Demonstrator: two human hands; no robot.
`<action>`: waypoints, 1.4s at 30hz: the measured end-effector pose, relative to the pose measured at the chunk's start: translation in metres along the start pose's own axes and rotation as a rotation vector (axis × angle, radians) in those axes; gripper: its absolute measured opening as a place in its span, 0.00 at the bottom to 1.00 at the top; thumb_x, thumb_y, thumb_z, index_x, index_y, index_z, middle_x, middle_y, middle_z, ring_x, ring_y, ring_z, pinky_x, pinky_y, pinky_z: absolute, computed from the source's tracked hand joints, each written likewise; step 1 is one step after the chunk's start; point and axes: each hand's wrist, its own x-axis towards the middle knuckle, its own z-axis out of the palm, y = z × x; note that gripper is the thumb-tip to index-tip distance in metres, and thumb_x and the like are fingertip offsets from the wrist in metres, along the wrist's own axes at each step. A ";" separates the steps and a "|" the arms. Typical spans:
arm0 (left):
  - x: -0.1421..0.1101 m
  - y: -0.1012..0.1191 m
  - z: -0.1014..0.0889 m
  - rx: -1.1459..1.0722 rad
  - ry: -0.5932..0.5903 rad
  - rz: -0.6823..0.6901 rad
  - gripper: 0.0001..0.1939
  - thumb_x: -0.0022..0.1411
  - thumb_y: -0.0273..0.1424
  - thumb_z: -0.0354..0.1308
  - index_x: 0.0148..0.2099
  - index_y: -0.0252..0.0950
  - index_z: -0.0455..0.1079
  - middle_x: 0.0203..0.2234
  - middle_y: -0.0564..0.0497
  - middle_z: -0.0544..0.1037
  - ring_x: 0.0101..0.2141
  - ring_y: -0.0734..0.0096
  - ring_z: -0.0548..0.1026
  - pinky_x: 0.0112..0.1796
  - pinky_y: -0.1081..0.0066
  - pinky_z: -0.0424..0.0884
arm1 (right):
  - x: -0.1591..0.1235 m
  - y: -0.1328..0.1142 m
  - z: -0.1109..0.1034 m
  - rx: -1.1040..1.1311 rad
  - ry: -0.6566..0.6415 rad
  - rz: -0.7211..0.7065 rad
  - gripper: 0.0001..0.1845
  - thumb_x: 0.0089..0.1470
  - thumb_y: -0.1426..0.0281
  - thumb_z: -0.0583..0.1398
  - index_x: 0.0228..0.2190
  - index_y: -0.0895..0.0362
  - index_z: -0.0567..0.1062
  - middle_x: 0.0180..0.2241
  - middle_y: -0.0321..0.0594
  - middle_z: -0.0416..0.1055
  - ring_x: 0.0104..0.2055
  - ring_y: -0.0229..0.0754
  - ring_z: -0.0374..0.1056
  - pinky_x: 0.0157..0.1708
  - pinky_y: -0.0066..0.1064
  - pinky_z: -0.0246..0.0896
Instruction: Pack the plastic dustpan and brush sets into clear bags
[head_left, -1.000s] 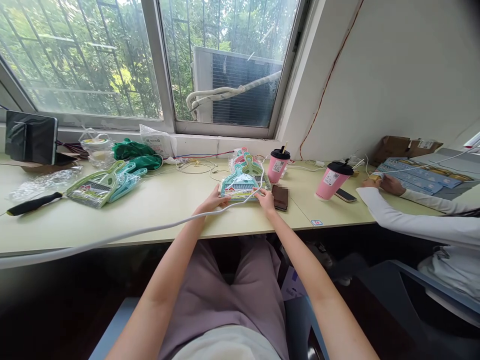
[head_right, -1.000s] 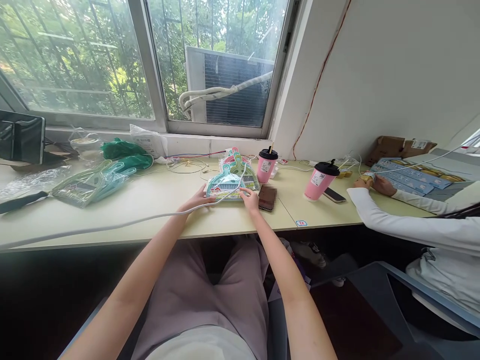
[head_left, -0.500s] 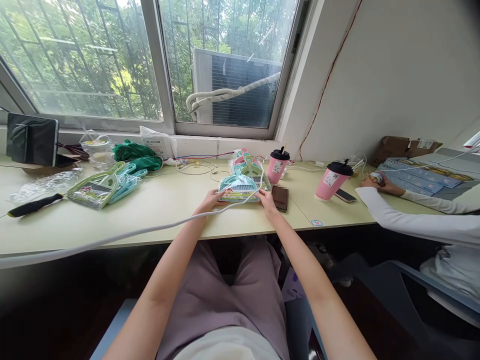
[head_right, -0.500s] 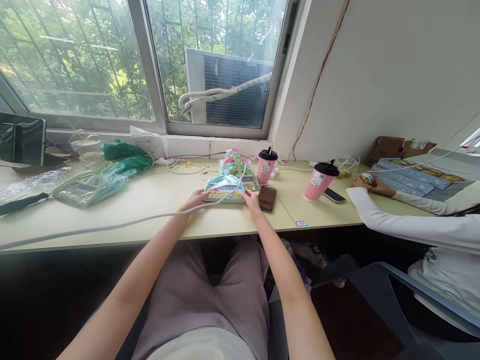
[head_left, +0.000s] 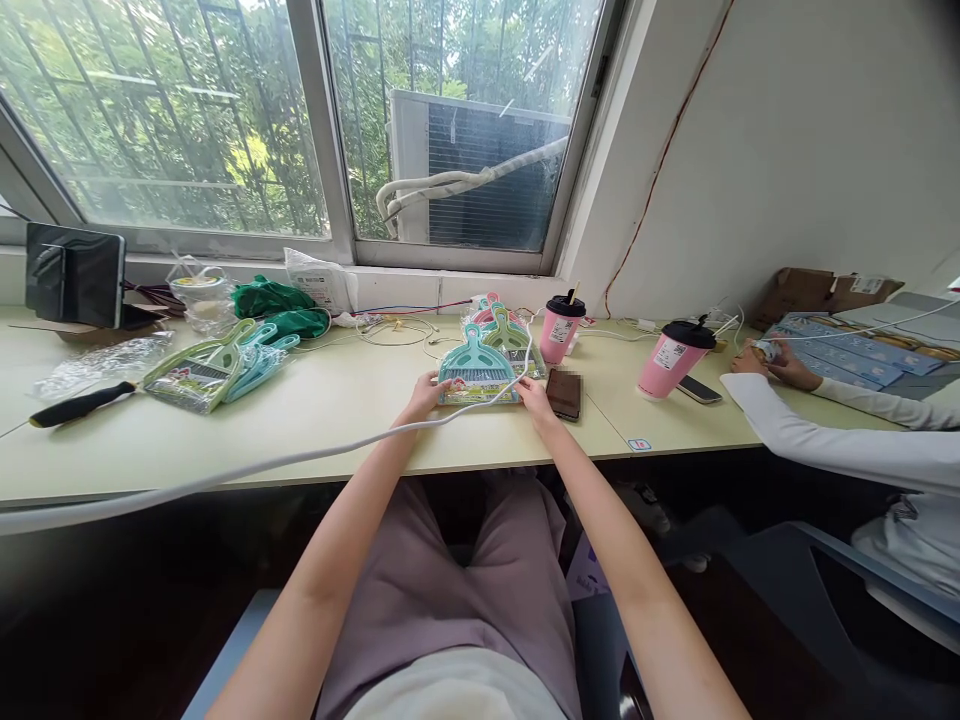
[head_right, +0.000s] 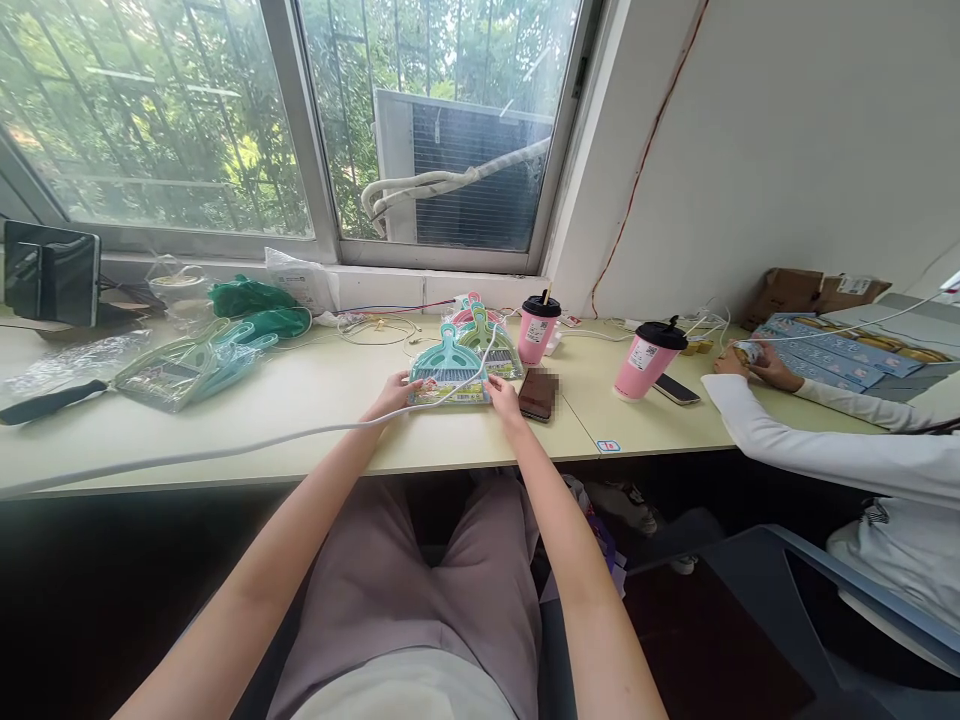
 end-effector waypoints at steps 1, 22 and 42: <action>0.004 -0.002 0.001 0.006 0.009 0.030 0.19 0.48 0.34 0.72 0.39 0.33 0.70 0.29 0.46 0.80 0.34 0.61 0.79 0.38 0.65 0.72 | 0.000 -0.001 0.000 0.021 -0.016 0.049 0.28 0.46 0.50 0.62 0.42 0.58 0.78 0.34 0.45 0.77 0.36 0.47 0.72 0.36 0.39 0.68; 0.008 0.001 -0.011 0.287 -0.171 0.533 0.29 0.50 0.54 0.64 0.39 0.33 0.73 0.30 0.48 0.76 0.34 0.63 0.75 0.35 0.68 0.69 | -0.020 -0.047 0.022 0.205 -0.074 -0.235 0.34 0.53 0.45 0.59 0.56 0.51 0.69 0.57 0.46 0.68 0.60 0.52 0.62 0.59 0.47 0.58; 0.029 -0.022 -0.029 0.457 0.147 0.281 0.22 0.67 0.45 0.49 0.56 0.36 0.62 0.45 0.40 0.78 0.45 0.61 0.76 0.43 0.62 0.71 | 0.043 -0.045 -0.008 -0.776 0.340 -0.059 0.40 0.63 0.54 0.49 0.67 0.66 0.48 0.66 0.64 0.50 0.67 0.62 0.50 0.61 0.55 0.51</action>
